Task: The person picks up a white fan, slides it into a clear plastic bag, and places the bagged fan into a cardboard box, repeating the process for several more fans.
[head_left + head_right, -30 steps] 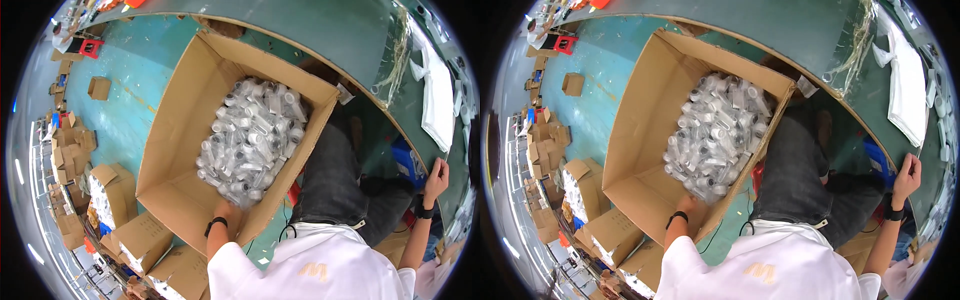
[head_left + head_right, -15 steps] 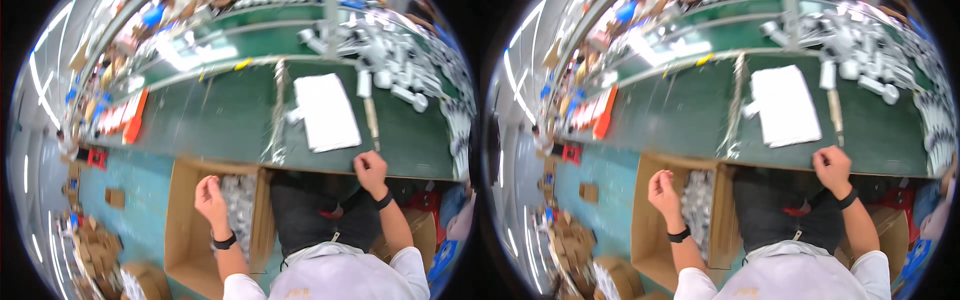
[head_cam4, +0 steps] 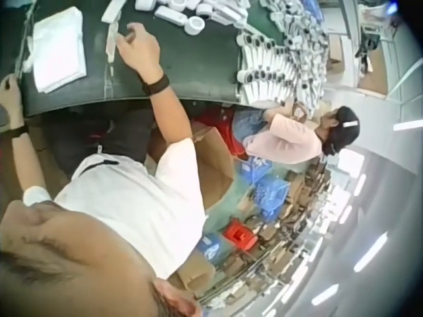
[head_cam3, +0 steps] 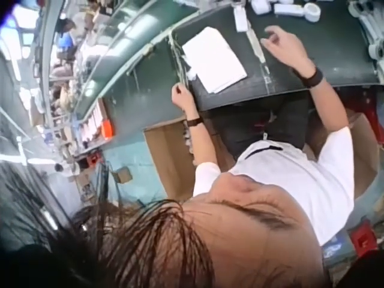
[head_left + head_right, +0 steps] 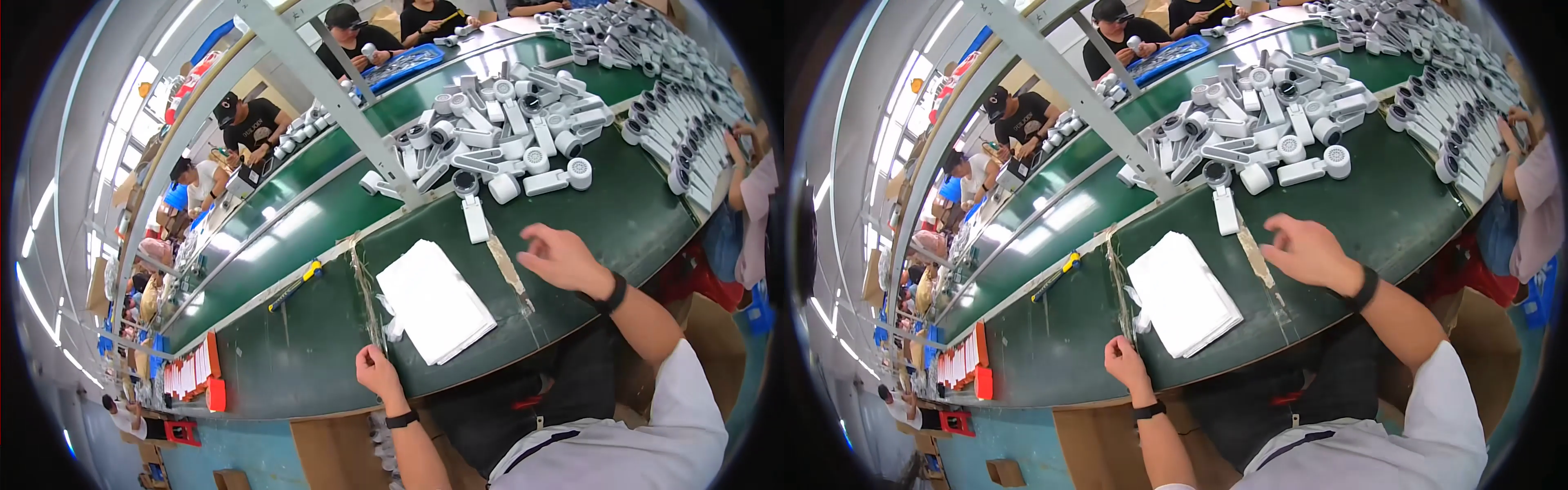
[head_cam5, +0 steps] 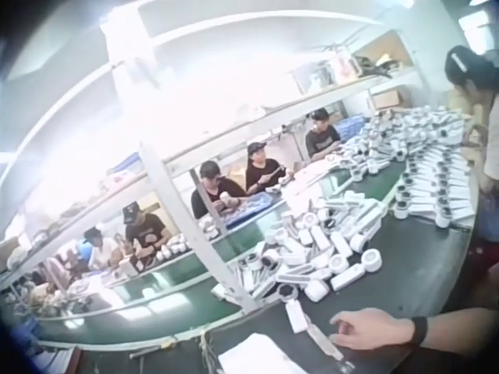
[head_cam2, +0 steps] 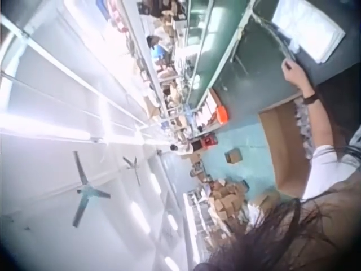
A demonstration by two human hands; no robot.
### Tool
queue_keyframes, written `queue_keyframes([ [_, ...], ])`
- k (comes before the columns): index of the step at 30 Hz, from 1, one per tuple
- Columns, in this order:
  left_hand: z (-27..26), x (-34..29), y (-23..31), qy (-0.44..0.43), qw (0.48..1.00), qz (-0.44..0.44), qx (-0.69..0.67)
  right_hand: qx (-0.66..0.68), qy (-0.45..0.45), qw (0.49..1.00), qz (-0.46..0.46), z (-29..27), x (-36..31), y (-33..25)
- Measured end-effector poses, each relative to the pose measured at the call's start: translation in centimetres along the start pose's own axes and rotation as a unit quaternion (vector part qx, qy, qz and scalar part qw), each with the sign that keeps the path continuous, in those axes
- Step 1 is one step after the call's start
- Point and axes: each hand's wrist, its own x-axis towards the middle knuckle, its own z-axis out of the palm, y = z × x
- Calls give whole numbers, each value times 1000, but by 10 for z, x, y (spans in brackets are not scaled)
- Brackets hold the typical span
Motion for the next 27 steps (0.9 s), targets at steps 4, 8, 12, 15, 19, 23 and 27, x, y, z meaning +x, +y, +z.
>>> queue_keyframes([
  [4, 5, -1, 9, 2, 1000, 7, 11, -155, -18, 987, 38, 44, 77, -12],
  [8, 4, -3, 11, 6, 1000, 7, 8, -239, 82, 967, 22, 99, 113, 7],
  [12, 9, -4, 8, 3, 1000, 24, 18, -227, 117, 967, 26, 110, 123, 35],
  [15, 1, 1, 2, 15, 999, 21, 32, -16, 36, 997, 60, 86, 101, 9],
  [19, 1, 2, 10, 5, 1000, -2, -26, 431, -95, 888, 130, 50, 40, 3],
  [23, 11, -25, 61, -42, 989, 127, -62, 614, -150, 762, 143, 45, -26, 23],
  [27, 35, -56, 105, -187, 917, 343, 84, 576, -54, 811, 89, 67, -52, 45],
])
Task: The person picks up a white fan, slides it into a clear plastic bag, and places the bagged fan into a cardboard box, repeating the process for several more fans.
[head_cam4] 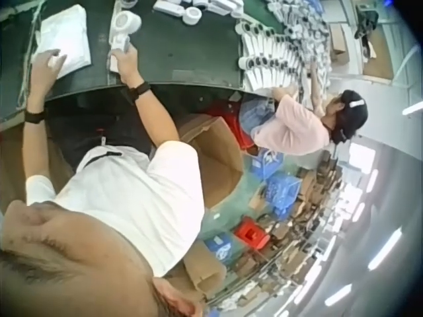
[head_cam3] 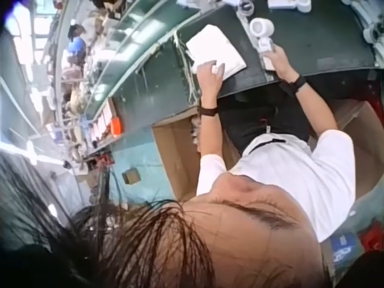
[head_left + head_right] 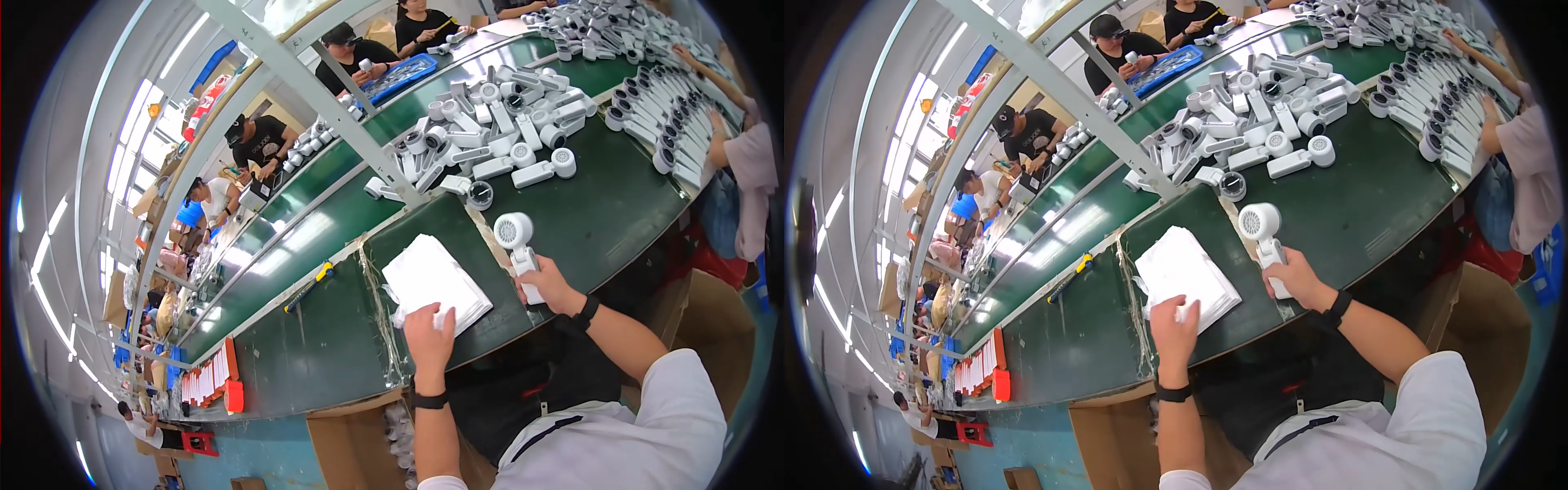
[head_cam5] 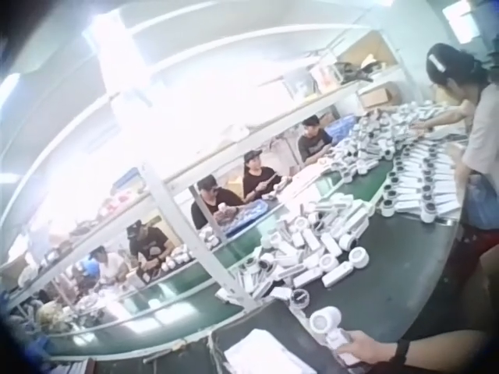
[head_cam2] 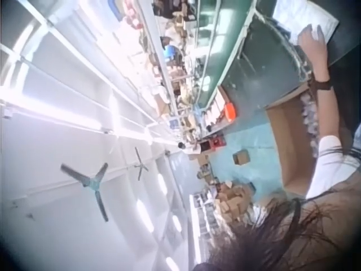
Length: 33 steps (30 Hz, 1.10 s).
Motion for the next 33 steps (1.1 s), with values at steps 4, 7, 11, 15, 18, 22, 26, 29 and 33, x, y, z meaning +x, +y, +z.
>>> queue_keyframes([
  [4, 11, 1, -5, -124, 985, 3, 121, -147, 24, 989, -7, -4, -4, 18],
  [7, 11, 1, -7, -137, 981, -18, 137, -175, 13, 984, -17, -2, -8, 17],
  [11, 9, 4, -6, -136, 984, -19, 115, -157, 23, 987, -23, -4, -9, 19],
  [15, 5, 7, -3, -138, 985, -20, 104, -187, 19, 982, -24, -3, -10, 18],
  [18, 4, 11, 8, -115, 987, -29, 111, -175, 23, 984, -37, -2, -10, 21],
  [22, 7, 7, 32, -72, 997, -32, 19, -207, 47, 977, -34, 4, -14, 21],
  [26, 12, -5, 58, -53, 971, -156, -174, -173, 37, 978, -108, 55, -30, 6],
  [29, 15, -10, 71, -69, 893, -284, -341, -150, 29, 982, -113, 84, -31, -4],
  [33, 11, -15, 68, -61, 834, -308, -454, -146, 29, 984, -94, 85, -25, 2],
])
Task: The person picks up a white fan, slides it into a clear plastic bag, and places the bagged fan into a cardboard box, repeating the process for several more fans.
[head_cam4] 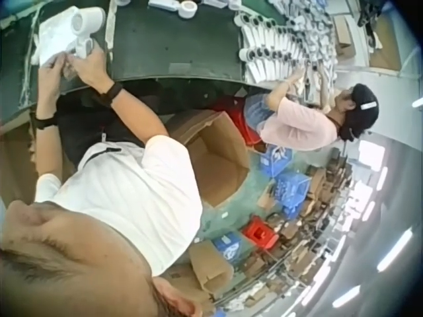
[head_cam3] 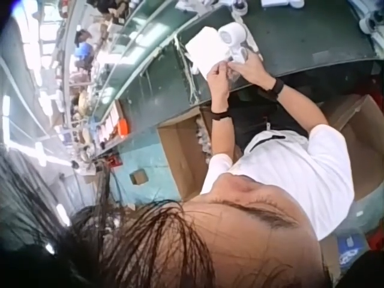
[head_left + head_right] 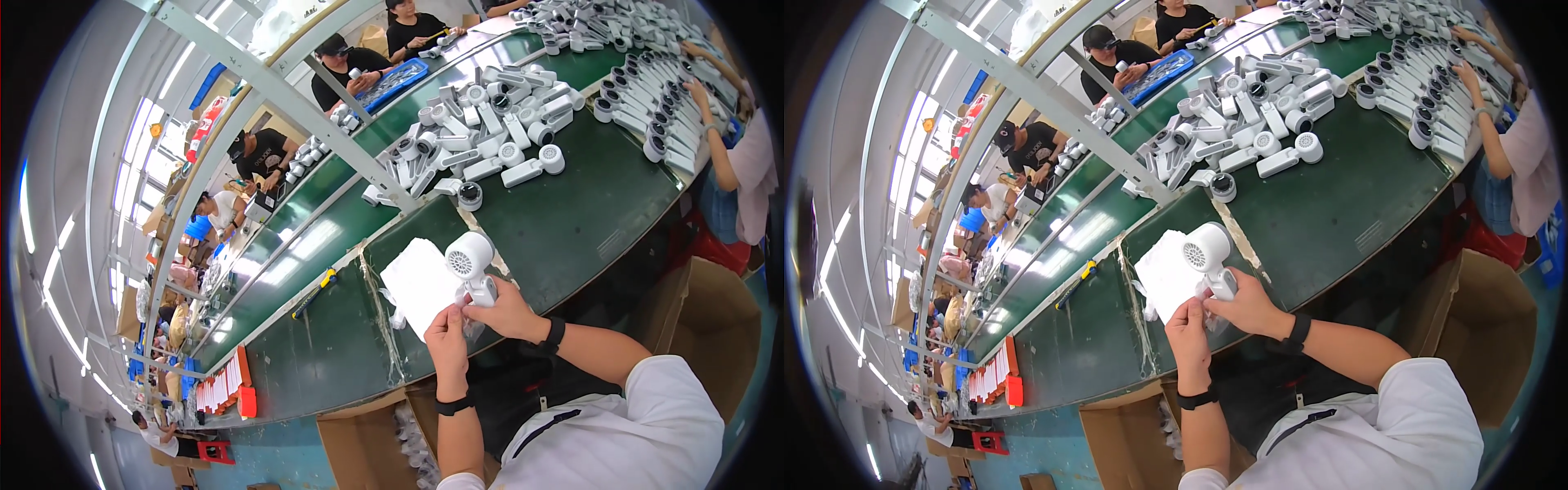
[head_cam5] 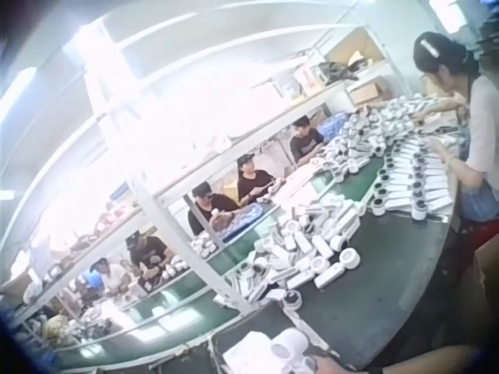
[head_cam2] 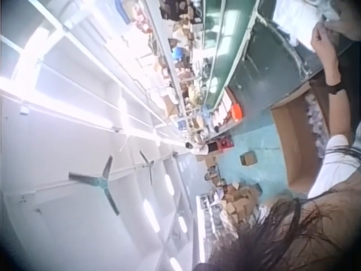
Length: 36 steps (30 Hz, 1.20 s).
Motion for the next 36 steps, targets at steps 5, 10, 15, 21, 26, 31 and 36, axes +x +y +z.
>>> queue_keyframes([
  [5, -2, -2, -5, 16, 1000, -5, -9, -67, 46, 996, -36, 3, -1, 0],
  [10, -12, -1, -9, 56, 997, 3, -48, -115, 117, 984, -63, 2, 0, 4],
  [15, -7, 2, 5, 74, 967, -41, -240, -62, 140, 986, -62, -5, 2, 5],
  [21, -3, -4, 19, 66, 969, -49, -233, -74, 134, 985, -77, 2, 1, 1],
  [26, -18, -2, 3, 13, 999, -4, -33, -29, 97, 993, -61, -2, 3, -12],
  [31, -12, -4, 15, 134, 989, -47, -31, -50, 117, 989, -78, -2, 0, -8],
  [36, -15, -5, 23, 112, 964, -90, -224, -121, 129, 980, -88, -3, -2, -2],
])
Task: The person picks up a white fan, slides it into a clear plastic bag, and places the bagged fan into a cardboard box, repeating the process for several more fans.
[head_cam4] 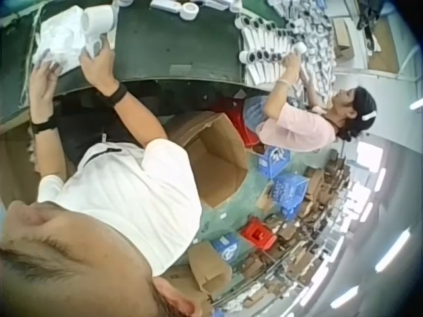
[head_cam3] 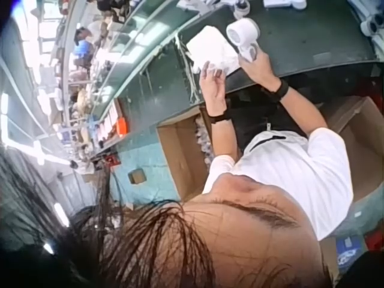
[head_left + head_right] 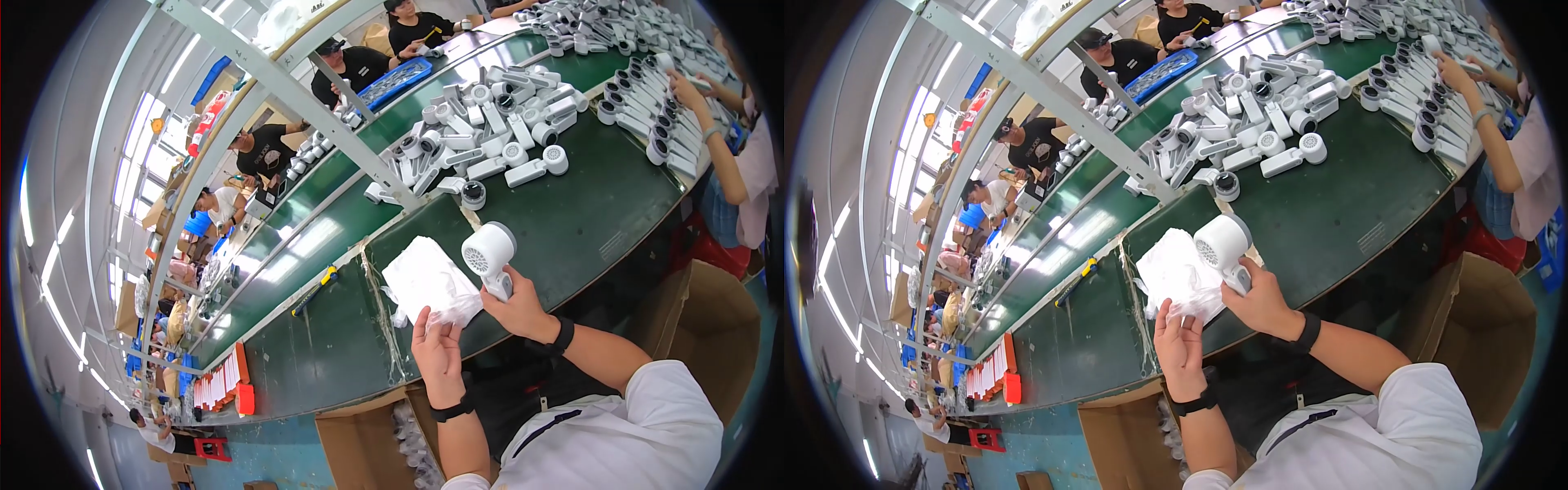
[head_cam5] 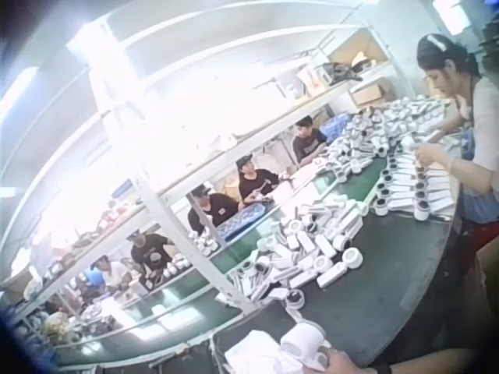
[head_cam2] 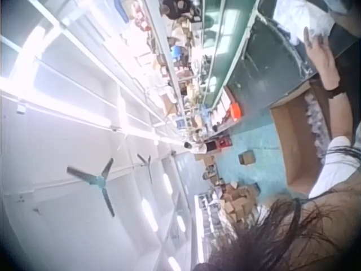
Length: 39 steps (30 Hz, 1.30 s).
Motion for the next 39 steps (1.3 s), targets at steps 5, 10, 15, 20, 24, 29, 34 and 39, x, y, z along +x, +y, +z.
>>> queue_keyframes([
  [5, -6, 7, -5, -4, 998, 54, -19, -7, -81, 994, -77, -21, 1, -14],
  [10, 7, 4, -1, 11, 994, 88, 70, -37, -359, 931, -58, -76, 2, -36],
  [15, 8, 2, -7, -26, 981, 103, 164, -147, -521, 840, 31, -88, 8, -69],
  [20, 12, -5, 3, -77, 973, 65, 208, -219, -519, 825, 45, -79, 17, -73],
  [24, -6, 1, 8, -113, 971, 39, 206, -233, -559, 795, -14, -71, 31, -49],
  [29, -9, 0, 11, -136, 924, 182, 307, -203, -523, 827, -27, -67, 27, -35],
  [34, -8, 0, 7, -89, 896, 240, 362, -258, -459, 850, 27, -58, 12, -43],
  [39, -1, -6, 4, -64, 856, 295, 420, -201, -356, 910, 64, -54, 1, -22],
])
